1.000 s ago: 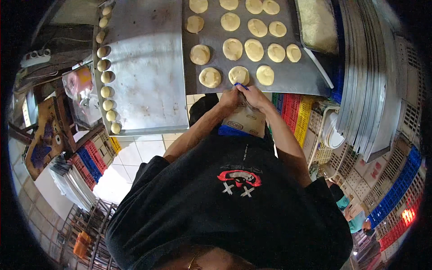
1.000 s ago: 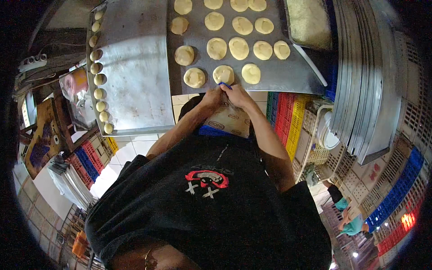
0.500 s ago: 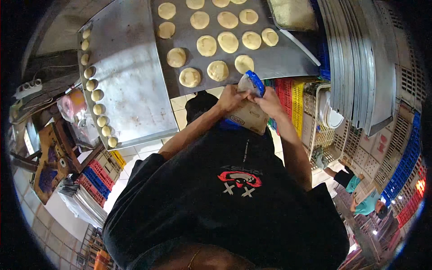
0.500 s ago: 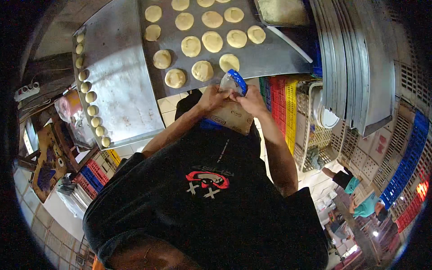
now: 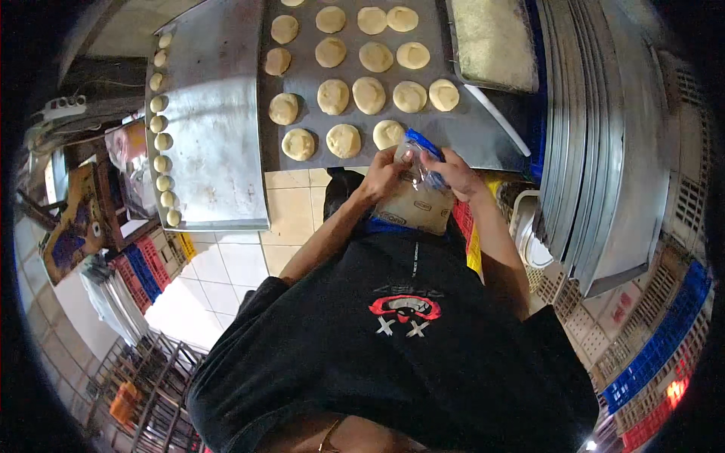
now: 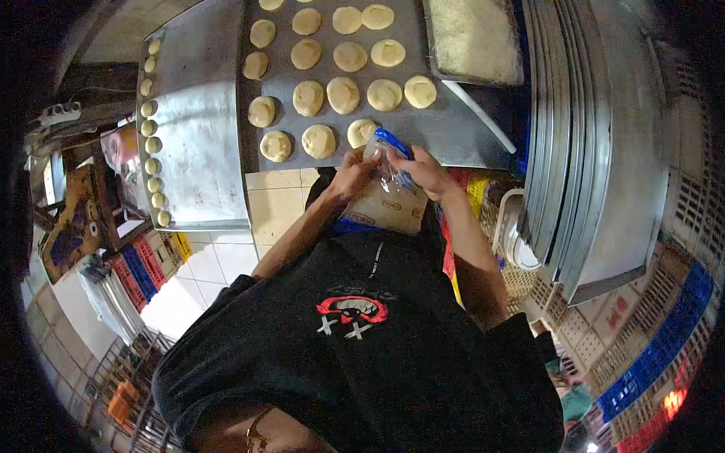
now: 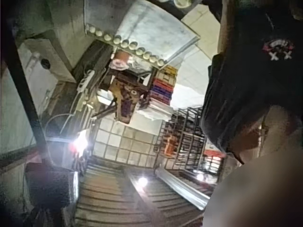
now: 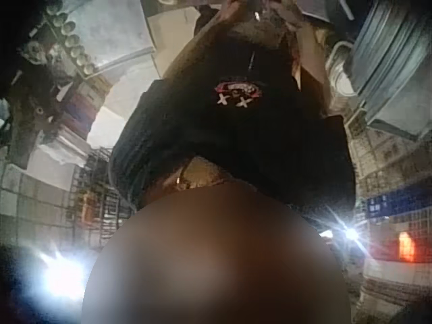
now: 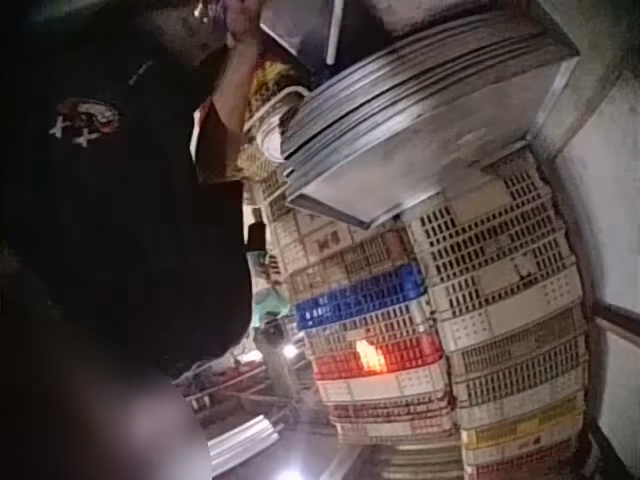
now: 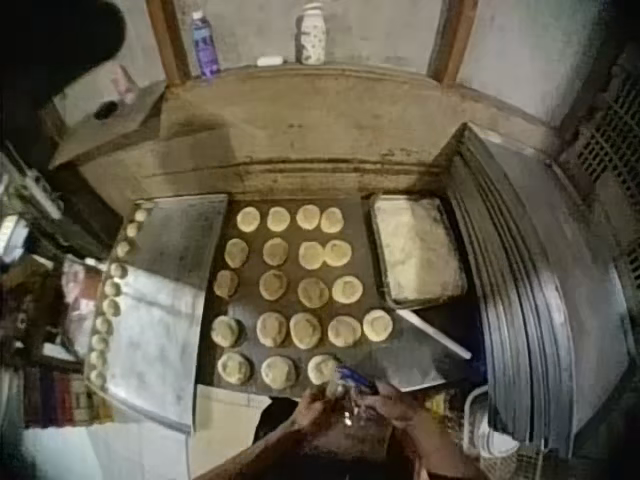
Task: Filling and shaping dough balls for baking.
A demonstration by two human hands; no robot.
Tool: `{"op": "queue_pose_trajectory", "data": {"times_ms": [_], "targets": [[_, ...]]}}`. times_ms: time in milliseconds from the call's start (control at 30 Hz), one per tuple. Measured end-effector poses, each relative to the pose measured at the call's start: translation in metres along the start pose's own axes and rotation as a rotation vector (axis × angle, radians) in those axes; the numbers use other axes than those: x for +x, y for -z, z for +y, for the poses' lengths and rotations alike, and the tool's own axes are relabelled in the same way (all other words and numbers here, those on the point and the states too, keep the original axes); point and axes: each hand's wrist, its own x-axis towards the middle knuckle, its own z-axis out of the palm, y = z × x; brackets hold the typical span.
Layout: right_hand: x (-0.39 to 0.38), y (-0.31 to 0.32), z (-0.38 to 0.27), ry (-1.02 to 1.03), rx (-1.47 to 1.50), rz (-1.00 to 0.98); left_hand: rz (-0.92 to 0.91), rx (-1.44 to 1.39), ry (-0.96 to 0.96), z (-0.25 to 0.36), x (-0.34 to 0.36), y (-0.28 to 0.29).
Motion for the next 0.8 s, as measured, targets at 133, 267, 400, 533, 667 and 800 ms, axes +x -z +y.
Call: {"op": "queue_pose_trajectory", "data": {"times_ms": [133, 267, 400, 533, 667, 800], "targets": [[0.007, 0.018, -0.01, -0.054, 0.214, -0.338, -0.063, -0.101, 0.161, 0.007, 0.006, -0.007], [0.029, -0.001, 0.02, 0.051, -0.469, 0.035, 0.173, 0.231, -0.01, -0.012, 0.014, -0.022], [0.021, -0.025, 0.01, 0.247, -0.717, 0.297, 0.348, 0.556, -0.073, -0.018, 0.013, -0.026], [0.031, -0.003, 0.015, 0.275, -0.506, 0.03, 0.226, -0.167, -0.013, -0.024, 0.007, -0.025], [0.043, 0.013, 0.007, -0.137, -0.103, -0.203, 0.17, -0.314, -0.017, -0.013, -0.003, -0.021], [0.06, 0.002, 0.009, -0.24, 0.059, -0.381, 0.14, -0.494, 0.103, -0.017, 0.0, -0.018]]}}
